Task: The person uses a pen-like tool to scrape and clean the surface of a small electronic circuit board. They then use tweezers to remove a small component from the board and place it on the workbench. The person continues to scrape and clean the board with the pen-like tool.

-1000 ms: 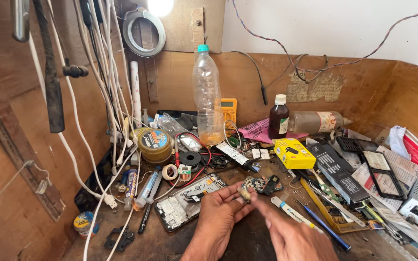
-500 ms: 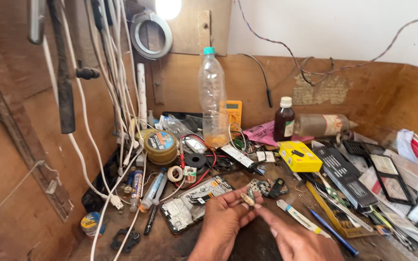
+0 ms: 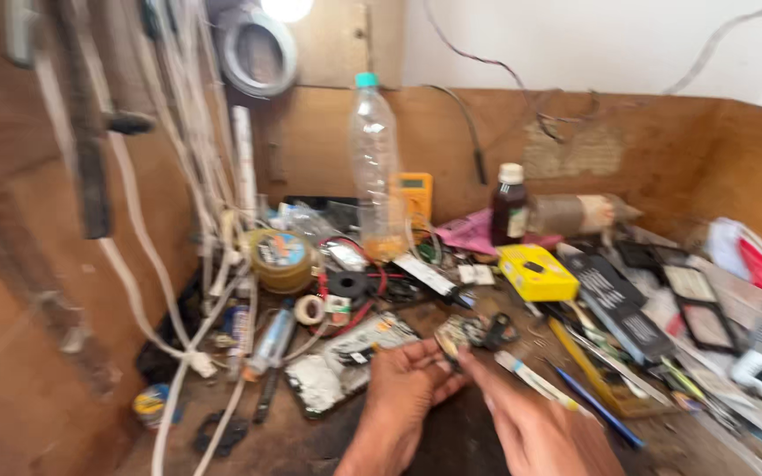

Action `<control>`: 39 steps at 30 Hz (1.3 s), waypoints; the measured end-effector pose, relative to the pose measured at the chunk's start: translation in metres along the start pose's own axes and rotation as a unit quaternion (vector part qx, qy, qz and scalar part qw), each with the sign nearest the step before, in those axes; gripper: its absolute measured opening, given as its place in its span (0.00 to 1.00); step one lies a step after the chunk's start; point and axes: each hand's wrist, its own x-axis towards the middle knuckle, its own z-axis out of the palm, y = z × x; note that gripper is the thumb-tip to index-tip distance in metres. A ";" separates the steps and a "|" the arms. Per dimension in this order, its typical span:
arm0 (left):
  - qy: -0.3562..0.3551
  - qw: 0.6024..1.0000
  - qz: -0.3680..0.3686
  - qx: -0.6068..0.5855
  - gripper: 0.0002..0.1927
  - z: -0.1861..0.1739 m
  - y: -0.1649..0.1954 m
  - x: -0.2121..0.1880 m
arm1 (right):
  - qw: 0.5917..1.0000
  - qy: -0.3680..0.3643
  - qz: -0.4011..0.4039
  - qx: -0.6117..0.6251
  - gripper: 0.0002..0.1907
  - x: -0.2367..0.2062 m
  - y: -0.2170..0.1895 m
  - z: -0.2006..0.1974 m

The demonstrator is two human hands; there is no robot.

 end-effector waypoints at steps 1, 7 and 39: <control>0.016 1.000 -0.001 0.007 0.16 -0.001 0.002 0.000 | 0.996 -0.046 0.056 0.044 0.30 0.000 0.000 0.003; 0.032 0.999 -0.033 0.004 0.14 -0.003 -0.002 0.001 | 0.915 -0.316 0.252 0.001 0.29 -0.012 0.009 0.008; -0.021 0.998 -0.063 -0.002 0.20 -0.014 0.004 0.017 | 0.927 -0.252 0.270 0.061 0.32 -0.006 -0.010 -0.012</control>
